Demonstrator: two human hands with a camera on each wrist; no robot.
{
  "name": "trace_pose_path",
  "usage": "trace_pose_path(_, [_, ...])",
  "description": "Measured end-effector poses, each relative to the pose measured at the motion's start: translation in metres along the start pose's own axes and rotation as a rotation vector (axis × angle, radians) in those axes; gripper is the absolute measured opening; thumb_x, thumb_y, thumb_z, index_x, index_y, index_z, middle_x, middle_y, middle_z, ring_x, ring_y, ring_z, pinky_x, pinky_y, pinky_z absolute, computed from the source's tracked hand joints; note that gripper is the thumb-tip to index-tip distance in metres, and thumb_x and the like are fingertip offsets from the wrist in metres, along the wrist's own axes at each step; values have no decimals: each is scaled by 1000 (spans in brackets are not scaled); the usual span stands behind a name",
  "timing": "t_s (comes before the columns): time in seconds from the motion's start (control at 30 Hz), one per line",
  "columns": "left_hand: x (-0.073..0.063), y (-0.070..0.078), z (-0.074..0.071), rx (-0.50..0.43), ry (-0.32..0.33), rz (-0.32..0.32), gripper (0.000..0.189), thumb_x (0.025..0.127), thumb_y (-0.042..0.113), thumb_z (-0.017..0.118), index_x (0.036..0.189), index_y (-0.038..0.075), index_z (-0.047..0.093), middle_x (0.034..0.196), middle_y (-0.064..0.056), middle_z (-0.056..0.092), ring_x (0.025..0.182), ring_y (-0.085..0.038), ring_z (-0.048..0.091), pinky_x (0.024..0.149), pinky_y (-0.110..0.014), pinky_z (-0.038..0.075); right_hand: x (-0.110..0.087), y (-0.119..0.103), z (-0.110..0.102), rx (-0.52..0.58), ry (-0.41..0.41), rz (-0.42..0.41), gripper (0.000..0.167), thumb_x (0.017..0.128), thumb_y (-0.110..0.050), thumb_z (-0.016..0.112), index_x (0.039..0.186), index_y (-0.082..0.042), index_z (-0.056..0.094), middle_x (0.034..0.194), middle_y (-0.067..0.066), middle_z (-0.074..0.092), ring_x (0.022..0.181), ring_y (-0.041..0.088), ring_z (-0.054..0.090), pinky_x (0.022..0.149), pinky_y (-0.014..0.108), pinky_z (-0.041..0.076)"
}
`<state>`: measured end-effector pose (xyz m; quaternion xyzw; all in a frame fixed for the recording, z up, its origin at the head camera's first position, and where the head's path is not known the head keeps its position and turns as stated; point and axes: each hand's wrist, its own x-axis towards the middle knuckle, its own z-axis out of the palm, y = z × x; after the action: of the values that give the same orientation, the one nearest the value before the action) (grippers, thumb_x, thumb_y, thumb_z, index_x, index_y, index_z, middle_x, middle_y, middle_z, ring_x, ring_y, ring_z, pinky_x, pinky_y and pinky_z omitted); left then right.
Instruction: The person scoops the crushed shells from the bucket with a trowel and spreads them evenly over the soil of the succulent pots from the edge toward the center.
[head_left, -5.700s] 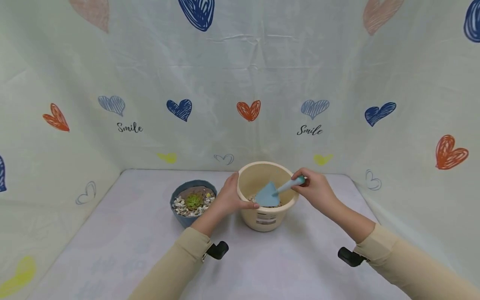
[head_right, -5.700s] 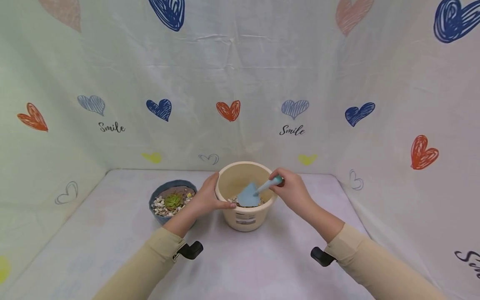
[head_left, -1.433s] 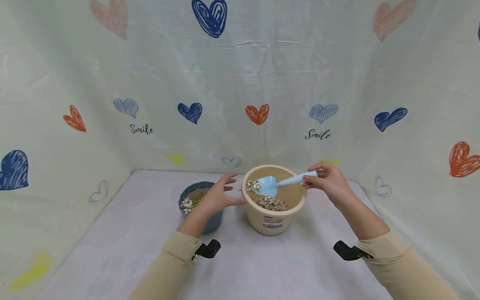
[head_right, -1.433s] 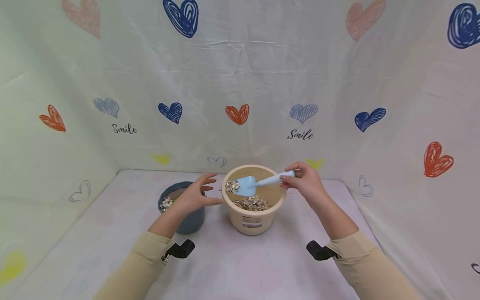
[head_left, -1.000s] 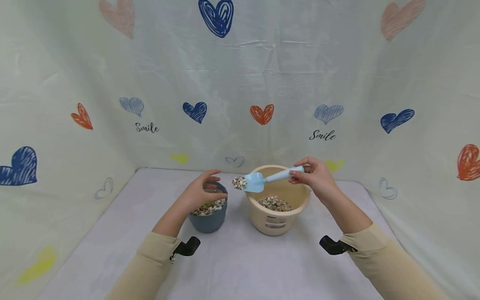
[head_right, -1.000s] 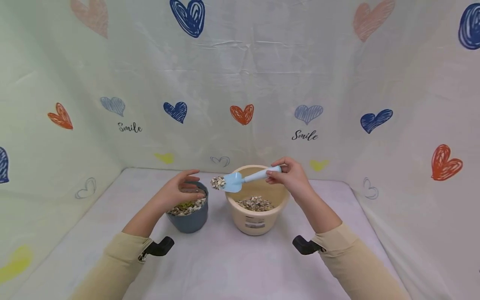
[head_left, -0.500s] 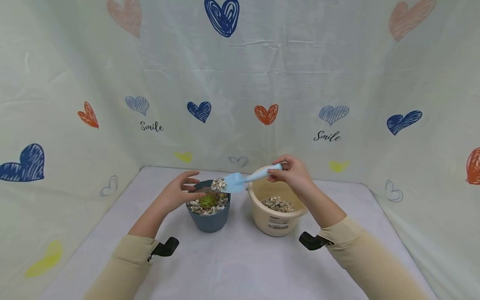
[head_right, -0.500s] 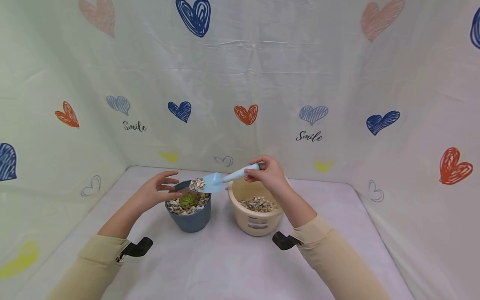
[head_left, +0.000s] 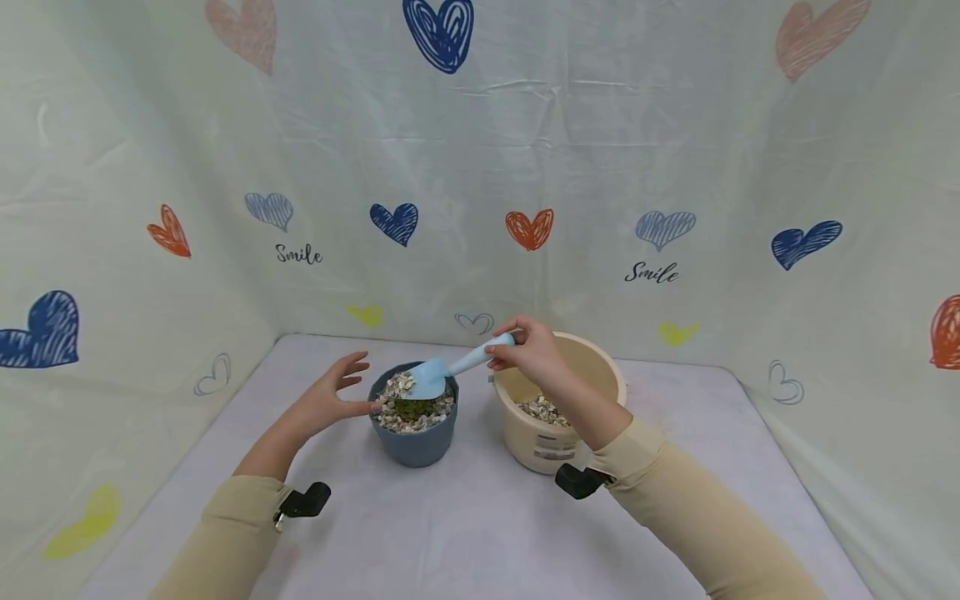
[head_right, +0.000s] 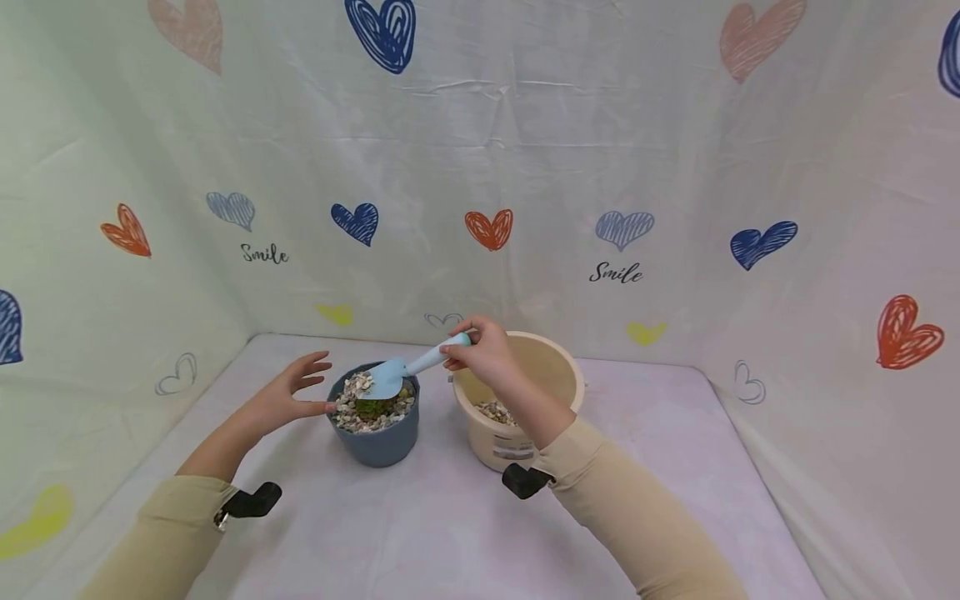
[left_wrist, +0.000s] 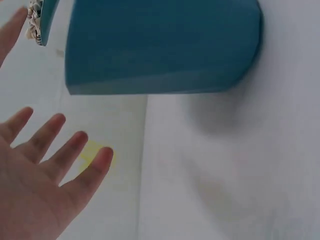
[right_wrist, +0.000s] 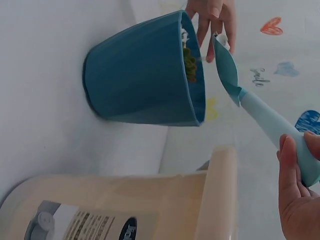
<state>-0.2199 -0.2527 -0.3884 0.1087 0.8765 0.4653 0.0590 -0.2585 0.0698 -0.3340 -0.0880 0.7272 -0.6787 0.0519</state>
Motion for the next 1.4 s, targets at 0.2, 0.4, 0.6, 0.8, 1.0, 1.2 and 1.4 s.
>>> trace_pose_path(0.2, [5,-15,5,-51,-142,20,105,82,18,80,156,4,7,155,-30,14,138,-54,16,103,-69,27,8,2,14,-53,12,5,24,85,10,69,107,8,60,93,24,67,60,16,67,71,42,59])
trace_pose_path(0.4, [12,-22,8,-101,-221,4,110,79,18,83,157,8,6,158,-25,7,140,-54,11,104,-71,22,11,-1,25,-99,3,-18,23,84,8,70,105,6,61,93,23,68,62,17,67,70,41,59])
trace_pose_path(0.6, [18,-26,9,-103,-256,4,113,77,17,84,157,10,5,158,-25,6,141,-52,7,104,-71,22,11,-3,34,-152,-10,-70,22,85,5,71,106,3,63,93,20,68,66,19,68,65,33,59])
trace_pose_path(0.8, [21,-32,13,-156,-261,-7,114,76,16,85,158,13,6,159,-24,6,143,-49,6,107,-68,18,9,0,38,-212,-19,-160,23,86,2,71,108,3,63,91,17,67,67,19,68,66,34,59])
trace_pose_path(1.0, [20,-33,18,-192,-235,-4,112,77,15,84,158,14,7,158,-24,6,140,-53,10,107,-67,22,9,0,41,-228,-12,-189,22,87,0,71,108,0,64,91,15,67,68,19,67,68,35,59])
trace_pose_path(1.2, [16,-33,22,-195,-186,-2,112,76,15,85,158,14,8,159,-25,6,141,-52,8,108,-67,19,10,-4,45,-258,-17,-185,22,88,-3,71,109,-3,65,93,12,66,69,18,68,68,33,58])
trace_pose_path(1.4, [15,-34,26,-177,-142,-18,114,75,21,86,158,13,10,160,-23,5,141,-53,8,108,-67,19,8,-7,47,-297,-28,-217,21,89,-4,71,109,-5,66,91,10,66,70,18,67,66,30,57])
